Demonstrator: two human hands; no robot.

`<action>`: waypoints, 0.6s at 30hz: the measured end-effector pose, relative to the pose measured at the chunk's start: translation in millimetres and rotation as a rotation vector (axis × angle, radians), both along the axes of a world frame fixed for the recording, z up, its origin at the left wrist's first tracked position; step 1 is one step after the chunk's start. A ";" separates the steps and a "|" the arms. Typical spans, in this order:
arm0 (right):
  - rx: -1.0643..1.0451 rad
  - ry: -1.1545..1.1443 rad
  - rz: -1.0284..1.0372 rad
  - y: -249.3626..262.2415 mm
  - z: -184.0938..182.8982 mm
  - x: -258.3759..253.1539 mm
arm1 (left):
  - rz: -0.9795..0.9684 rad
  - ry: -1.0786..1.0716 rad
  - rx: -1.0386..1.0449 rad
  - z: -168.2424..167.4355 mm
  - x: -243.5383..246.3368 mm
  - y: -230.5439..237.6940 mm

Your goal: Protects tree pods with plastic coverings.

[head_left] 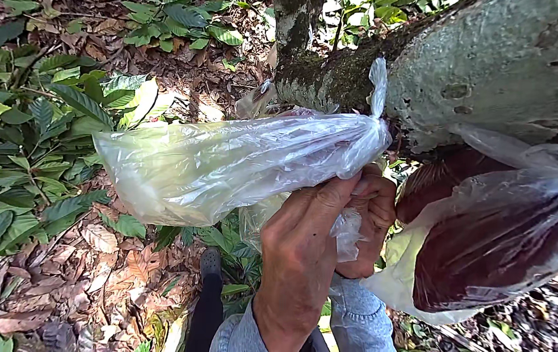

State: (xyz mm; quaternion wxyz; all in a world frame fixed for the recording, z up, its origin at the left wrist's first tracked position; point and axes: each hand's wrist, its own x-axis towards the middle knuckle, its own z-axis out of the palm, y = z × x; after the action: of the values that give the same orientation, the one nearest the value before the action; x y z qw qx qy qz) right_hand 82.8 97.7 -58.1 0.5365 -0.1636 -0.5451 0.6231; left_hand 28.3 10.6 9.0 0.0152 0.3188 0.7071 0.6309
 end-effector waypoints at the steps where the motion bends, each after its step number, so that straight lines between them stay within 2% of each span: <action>1: -0.024 0.021 0.022 3.1 -1.7 1.6 | -0.005 0.017 -0.035 0.6 -2.0 -1.3; 7: 0.006 -0.147 -0.026 -0.4 12.2 1.2 | 0.011 0.025 0.028 -0.3 -6.6 -1.6; 10: -0.073 -0.107 -0.045 -9.1 22.2 -9.2 | 0.022 0.013 0.088 -1.4 -4.6 0.6; 12: -0.056 -0.096 -0.063 -9.5 21.1 -11.3 | 0.036 0.045 0.097 -3.3 -2.5 1.1; 18: -0.059 -0.125 -0.096 -17.8 24.0 -13.6 | 0.000 0.277 -0.059 -8.8 -1.7 -5.5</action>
State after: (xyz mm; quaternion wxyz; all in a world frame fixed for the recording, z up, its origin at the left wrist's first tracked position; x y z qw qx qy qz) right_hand 69.2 79.8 -34.1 0.5254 -0.2440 -0.5505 0.6011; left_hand 26.6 5.2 0.3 -0.0733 0.4024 0.7208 0.5597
